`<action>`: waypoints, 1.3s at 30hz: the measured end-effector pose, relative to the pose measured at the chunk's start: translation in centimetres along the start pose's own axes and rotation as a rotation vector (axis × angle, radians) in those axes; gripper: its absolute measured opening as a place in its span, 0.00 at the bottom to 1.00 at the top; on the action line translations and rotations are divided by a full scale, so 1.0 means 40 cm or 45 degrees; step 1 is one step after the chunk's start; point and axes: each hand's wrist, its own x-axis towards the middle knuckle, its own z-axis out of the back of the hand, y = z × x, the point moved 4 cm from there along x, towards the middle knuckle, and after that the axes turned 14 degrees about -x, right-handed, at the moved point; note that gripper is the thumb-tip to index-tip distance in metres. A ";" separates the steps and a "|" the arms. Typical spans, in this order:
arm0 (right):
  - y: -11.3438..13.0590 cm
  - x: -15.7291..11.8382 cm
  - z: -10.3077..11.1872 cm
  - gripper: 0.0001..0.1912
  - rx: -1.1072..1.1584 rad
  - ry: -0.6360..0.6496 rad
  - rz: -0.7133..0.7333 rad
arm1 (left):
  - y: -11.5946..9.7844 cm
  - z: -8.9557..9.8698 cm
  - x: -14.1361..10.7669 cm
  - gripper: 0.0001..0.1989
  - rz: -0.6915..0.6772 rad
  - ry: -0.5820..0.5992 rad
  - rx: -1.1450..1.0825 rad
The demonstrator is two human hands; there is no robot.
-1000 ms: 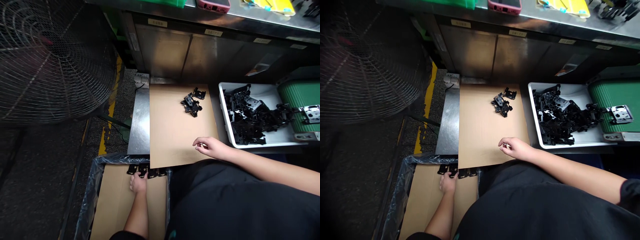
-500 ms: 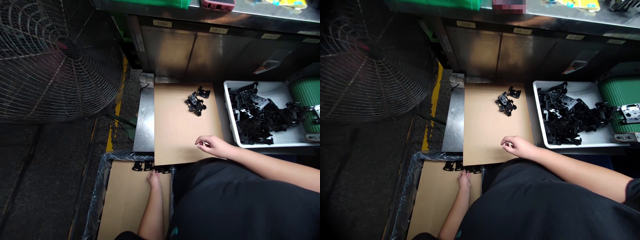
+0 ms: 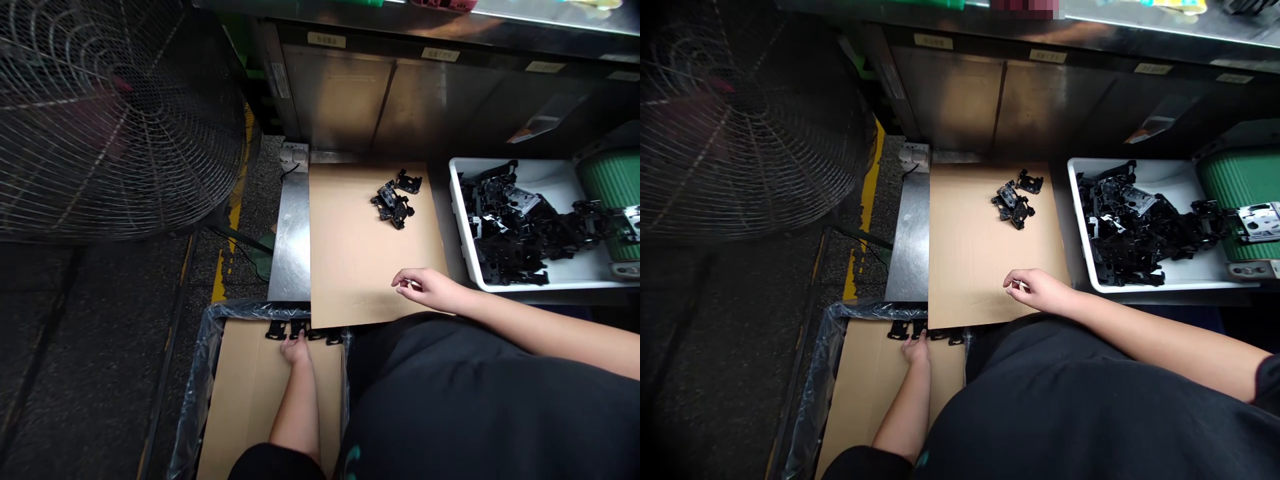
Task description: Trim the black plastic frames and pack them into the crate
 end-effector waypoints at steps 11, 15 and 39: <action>0.002 -0.005 -0.003 0.15 0.008 -0.012 -0.012 | 0.023 0.044 -0.018 0.20 0.171 -0.173 -0.249; 0.002 -0.004 -0.003 0.15 0.009 -0.022 -0.008 | 0.034 0.065 -0.032 0.20 0.158 -0.165 -0.237; -0.019 0.000 0.037 0.14 0.005 -0.176 -0.026 | -0.129 0.179 0.073 0.21 -0.257 -0.197 0.531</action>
